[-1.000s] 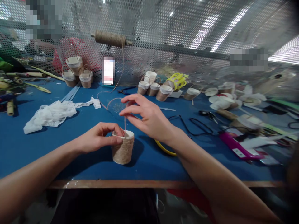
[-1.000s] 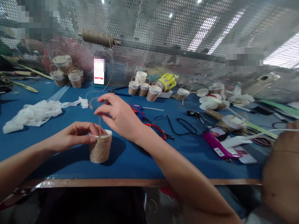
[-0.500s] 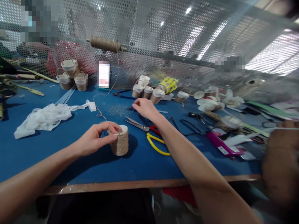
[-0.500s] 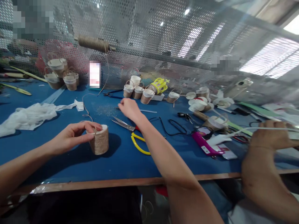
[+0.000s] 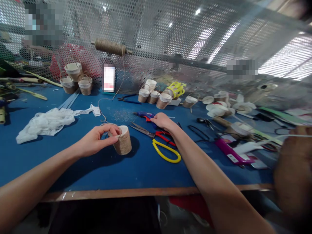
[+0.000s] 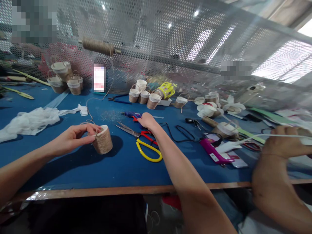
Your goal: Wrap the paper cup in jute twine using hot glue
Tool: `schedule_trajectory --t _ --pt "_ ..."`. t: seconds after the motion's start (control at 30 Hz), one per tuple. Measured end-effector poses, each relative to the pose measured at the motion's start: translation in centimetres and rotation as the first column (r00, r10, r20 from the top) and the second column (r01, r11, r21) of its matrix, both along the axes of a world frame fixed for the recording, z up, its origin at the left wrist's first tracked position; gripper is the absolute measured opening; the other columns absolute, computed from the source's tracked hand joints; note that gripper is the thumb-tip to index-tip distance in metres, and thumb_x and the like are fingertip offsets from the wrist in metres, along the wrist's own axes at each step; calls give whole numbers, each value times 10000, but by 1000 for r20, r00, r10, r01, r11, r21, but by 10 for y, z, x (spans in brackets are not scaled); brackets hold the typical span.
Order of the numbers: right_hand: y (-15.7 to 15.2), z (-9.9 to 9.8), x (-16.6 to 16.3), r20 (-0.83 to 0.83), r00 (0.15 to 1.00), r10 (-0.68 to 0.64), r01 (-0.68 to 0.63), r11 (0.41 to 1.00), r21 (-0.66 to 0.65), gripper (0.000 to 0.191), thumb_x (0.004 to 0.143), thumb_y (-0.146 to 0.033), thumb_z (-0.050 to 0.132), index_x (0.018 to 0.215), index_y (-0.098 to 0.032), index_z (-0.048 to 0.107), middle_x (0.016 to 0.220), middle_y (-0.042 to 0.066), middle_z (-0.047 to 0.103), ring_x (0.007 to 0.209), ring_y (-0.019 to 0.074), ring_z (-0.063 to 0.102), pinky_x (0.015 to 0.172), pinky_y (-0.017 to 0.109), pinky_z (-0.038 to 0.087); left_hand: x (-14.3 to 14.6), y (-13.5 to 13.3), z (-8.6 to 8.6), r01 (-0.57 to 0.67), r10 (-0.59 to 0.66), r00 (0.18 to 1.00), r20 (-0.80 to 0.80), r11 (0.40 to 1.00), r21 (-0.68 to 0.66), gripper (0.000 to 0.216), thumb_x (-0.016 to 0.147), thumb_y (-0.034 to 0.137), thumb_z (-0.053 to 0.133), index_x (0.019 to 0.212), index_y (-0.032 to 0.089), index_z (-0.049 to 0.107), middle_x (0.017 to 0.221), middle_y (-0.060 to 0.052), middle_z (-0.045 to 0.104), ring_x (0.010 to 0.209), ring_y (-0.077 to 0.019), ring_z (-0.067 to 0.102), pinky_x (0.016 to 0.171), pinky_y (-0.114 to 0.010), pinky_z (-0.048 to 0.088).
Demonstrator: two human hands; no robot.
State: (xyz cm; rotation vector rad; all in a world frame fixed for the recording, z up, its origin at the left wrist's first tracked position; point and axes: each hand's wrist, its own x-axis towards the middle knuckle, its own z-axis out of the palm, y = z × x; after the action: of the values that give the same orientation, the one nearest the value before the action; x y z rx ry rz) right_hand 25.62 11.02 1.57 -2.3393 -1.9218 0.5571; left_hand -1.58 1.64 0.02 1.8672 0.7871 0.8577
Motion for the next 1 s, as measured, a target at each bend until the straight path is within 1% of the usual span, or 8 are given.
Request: schedule_trajectory --t 0.17,0.33,0.43,0.5,0.6,0.73,0.83,1.0 --pt "-4 -3 3 -243 967 -73 83 996 31 322 859 -319 526 1129 -145 531 1135 75 550 956 211 567 788 397 484 -3 1 4 32 -29 998 -56 998 51 157 825 268 512 713 158 511 983 -86 605 1046 -213 516 924 -389 364" --pt "-16 6 2 -520 851 -78 112 993 35 238 864 -280 520 1046 -129 552 999 61 590 818 151 590 697 334 503 -1 1 3 0 1 1000 -25 999 37 149 819 267 515 716 158 512 975 -80 603 1028 -203 521 913 -371 369" --pt "-37 18 -4 -656 755 0 97 989 112 33 791 -159 544 804 -129 544 705 1 569 598 92 538 583 241 462 0 2 1 -24 24 1000 20 1000 -9 148 813 261 520 717 149 513 949 -79 591 986 -191 528 890 -354 375" --pt "-56 25 -10 -716 693 84 72 980 184 79 691 -135 575 709 -159 501 597 -31 527 529 82 491 538 222 424 0 4 -1 -27 30 998 63 998 -53 151 810 266 528 724 143 518 929 -76 586 963 -185 531 865 -340 385" --pt "-83 30 -22 -780 599 179 -15 977 213 143 600 -181 591 722 -163 518 603 -18 565 523 97 498 527 243 419 0 7 -4 -34 51 990 130 991 -130 176 791 290 566 713 138 523 894 -62 582 905 -171 539 804 -309 405" --pt "-107 24 -29 -833 481 274 -174 961 215 123 674 -197 533 775 -135 569 499 -37 502 443 83 429 436 237 353 1 8 -6 -47 89 979 183 974 -223 214 752 315 616 689 137 515 824 -32 567 800 -141 529 738 -279 410" --pt "-116 20 -30 -795 518 315 -194 949 249 156 749 -274 558 835 -145 570 457 -65 460 398 76 407 414 235 357 2 8 -6 -53 113 972 205 959 -280 212 743 305 626 689 138 507 763 -8 551 718 -117 511 696 -268 404" --pt "-127 22 -34 -597 724 346 -196 933 303 177 767 -345 573 704 -183 538 411 -64 454 377 95 443 430 256 408 4 7 -5 -54 135 965 226 942 -332 185 744 262 617 676 139 497 706 12 524 663 -102 477 665 -258 374"
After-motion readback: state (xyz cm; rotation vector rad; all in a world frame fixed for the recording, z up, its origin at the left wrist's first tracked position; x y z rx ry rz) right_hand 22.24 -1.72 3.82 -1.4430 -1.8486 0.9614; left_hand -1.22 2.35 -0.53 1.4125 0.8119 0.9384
